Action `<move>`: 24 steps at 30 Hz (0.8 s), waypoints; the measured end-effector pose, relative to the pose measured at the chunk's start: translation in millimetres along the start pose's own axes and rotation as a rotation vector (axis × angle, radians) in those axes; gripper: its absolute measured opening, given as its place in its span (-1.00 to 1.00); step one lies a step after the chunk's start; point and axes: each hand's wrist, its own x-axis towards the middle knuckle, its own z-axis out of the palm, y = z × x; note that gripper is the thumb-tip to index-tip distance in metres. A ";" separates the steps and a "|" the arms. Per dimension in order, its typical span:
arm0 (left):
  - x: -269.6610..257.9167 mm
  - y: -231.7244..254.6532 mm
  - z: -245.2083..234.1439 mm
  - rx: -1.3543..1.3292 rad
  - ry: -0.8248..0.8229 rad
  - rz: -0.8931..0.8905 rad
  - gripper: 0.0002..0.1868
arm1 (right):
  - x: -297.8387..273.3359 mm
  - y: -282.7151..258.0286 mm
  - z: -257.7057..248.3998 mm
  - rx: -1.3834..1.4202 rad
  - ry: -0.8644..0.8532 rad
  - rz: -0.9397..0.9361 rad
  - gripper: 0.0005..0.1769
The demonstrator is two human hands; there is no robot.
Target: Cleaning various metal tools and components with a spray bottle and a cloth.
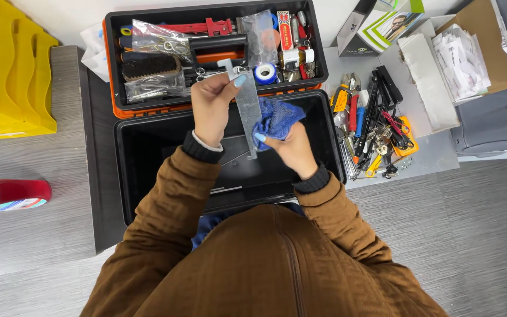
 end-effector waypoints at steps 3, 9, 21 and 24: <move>1.8 -17.9 -30.6 -0.065 0.121 0.073 -0.95 | -3.7 11.9 -15.2 -0.067 0.018 0.035 -0.75; -7.0 1.3 -42.8 -0.178 0.373 0.185 -0.84 | -19.8 26.3 -8.4 0.684 0.138 0.121 -0.54; -50.9 35.6 -36.7 -0.233 -0.033 0.029 -0.61 | -18.0 20.5 32.6 0.532 0.164 0.232 -0.68; -50.0 24.7 -64.0 -0.281 -0.299 -0.004 -0.53 | -18.2 -1.3 36.9 0.706 0.012 0.438 -0.67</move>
